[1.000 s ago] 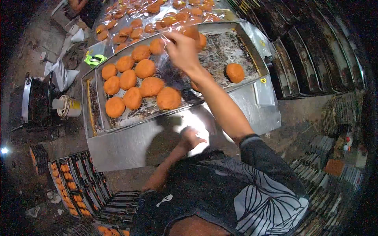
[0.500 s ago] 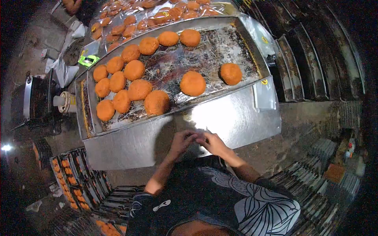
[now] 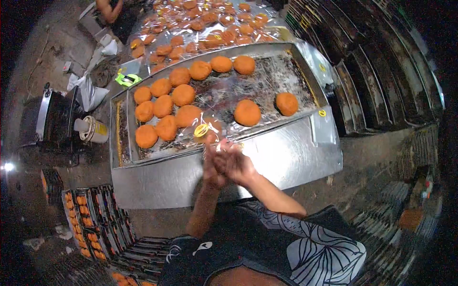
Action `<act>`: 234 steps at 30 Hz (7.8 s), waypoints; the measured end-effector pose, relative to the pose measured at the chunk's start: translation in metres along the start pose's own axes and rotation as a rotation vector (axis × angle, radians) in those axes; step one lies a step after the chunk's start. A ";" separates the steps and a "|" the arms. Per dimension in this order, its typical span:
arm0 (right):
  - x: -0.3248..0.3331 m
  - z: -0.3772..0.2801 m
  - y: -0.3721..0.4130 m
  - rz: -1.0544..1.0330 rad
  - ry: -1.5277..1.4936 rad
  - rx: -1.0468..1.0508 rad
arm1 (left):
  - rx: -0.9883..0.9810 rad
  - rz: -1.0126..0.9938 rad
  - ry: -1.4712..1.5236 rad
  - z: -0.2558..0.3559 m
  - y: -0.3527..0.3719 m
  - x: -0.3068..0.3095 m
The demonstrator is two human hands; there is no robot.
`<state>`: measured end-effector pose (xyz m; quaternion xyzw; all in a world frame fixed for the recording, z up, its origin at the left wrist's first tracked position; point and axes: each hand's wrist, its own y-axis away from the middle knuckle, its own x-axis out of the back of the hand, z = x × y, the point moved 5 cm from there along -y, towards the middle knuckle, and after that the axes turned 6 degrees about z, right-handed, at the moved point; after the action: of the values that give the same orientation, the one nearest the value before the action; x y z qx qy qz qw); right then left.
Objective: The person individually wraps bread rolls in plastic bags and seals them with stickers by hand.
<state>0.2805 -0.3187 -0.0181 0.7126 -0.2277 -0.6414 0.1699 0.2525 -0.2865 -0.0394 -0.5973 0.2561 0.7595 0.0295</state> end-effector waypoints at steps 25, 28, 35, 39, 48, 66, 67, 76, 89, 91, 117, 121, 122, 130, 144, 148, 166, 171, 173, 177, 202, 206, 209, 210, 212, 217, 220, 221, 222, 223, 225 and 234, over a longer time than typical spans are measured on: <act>-0.100 -0.035 0.083 0.120 1.603 1.988 | -0.189 -0.263 -0.749 0.055 0.010 -0.092; -0.085 -0.036 0.100 -0.016 1.341 2.056 | -0.034 -0.353 -0.636 0.046 0.006 -0.104; -0.095 -0.051 0.093 0.051 1.590 1.940 | 0.062 -0.414 -0.738 0.042 0.032 -0.140; -0.072 -0.068 0.089 -0.099 1.353 1.541 | -0.108 -0.272 -0.758 0.054 0.026 -0.129; -0.057 -0.064 0.048 -0.323 0.258 0.220 | -0.066 -0.103 -0.704 0.055 0.023 -0.113; -0.138 -0.059 0.121 -0.132 1.900 2.087 | -0.203 -0.150 -0.506 0.050 0.036 -0.140; -0.128 -0.054 0.120 -0.133 1.861 1.901 | -0.136 -0.130 -0.551 0.052 0.034 -0.131; -0.059 -0.042 0.085 0.114 1.368 1.798 | 0.352 0.024 -0.418 0.030 0.037 -0.054; -0.059 -0.114 0.033 -0.213 1.846 0.713 | -0.185 -1.252 -1.801 -0.053 0.020 0.109; 0.058 -0.085 0.054 -0.125 1.712 0.305 | 0.054 -0.991 -1.819 -0.048 0.015 0.071; -0.012 -0.208 0.030 0.431 2.417 1.072 | 0.040 -0.085 -0.479 0.045 -0.028 -0.057; 0.020 -0.277 -0.015 0.405 2.293 0.859 | -0.051 0.041 -0.266 0.093 -0.023 -0.067; -0.009 -0.244 -0.006 0.413 2.205 0.729 | -0.055 -0.015 -0.173 0.100 -0.027 -0.071; -0.120 -0.026 0.077 -0.045 1.906 1.779 | -0.195 -0.214 -0.241 0.068 0.000 -0.093; -0.078 -0.063 0.062 0.211 1.645 1.597 | -0.069 -0.574 -1.054 0.023 0.030 -0.035; -0.135 -0.154 0.023 0.115 1.430 1.484 | -0.008 -0.972 -1.762 -0.004 0.063 0.017; 0.101 -0.063 0.065 0.041 1.684 0.759 | 0.175 -0.514 -1.745 -0.023 0.011 0.055; 0.094 -0.055 0.078 0.451 1.475 0.593 | 0.268 -0.732 -1.678 -0.038 0.025 0.054; 0.091 -0.052 0.078 0.458 1.420 0.501 | 0.653 -0.509 -1.442 -0.032 0.022 0.054; 0.076 -0.036 0.085 0.429 1.788 0.846 | 0.543 -0.549 -1.566 -0.006 0.021 0.053; -0.101 0.004 -0.155 -0.017 2.256 1.092 | -0.373 0.093 -0.067 0.308 -0.034 -0.024; -0.169 0.077 -0.023 -0.104 1.900 1.828 | -0.476 0.125 -0.028 0.287 -0.041 -0.026; -0.188 0.110 0.017 -0.389 1.914 1.891 | -0.649 -0.143 -0.508 0.240 -0.030 -0.048; -0.180 0.106 0.018 -0.330 1.932 1.905 | -0.730 -0.267 -0.736 0.225 -0.022 -0.061; -0.154 0.086 0.023 -0.178 1.732 1.858 | -0.498 -0.416 -0.666 0.195 -0.009 -0.084; -0.129 0.053 0.044 0.086 1.864 1.690 | 0.176 -0.183 -0.502 0.124 0.015 -0.073; -0.107 0.043 0.058 0.076 1.892 1.816 | 0.227 -0.312 -0.439 0.104 0.024 -0.081; -0.105 0.039 0.063 0.089 1.960 1.820 | 0.235 -0.383 -0.420 0.095 0.024 -0.075; -0.104 0.036 0.068 0.101 2.028 1.824 | 0.229 -0.386 -0.435 0.087 0.022 -0.069; -0.102 0.025 0.064 0.095 1.932 1.645 | 0.563 -0.352 0.148 0.071 0.029 -0.069; -0.097 0.016 0.058 0.073 1.814 1.569 | 0.257 -0.242 -0.373 0.064 0.027 -0.057; -0.067 0.006 0.069 -0.116 1.563 1.607 | -0.136 0.000 -0.590 0.066 0.053 -0.047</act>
<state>0.2624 -0.3400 0.0740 0.8317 -0.3727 0.3078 -0.2731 0.1889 -0.2921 0.0332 -0.3515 0.1852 0.9155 0.0627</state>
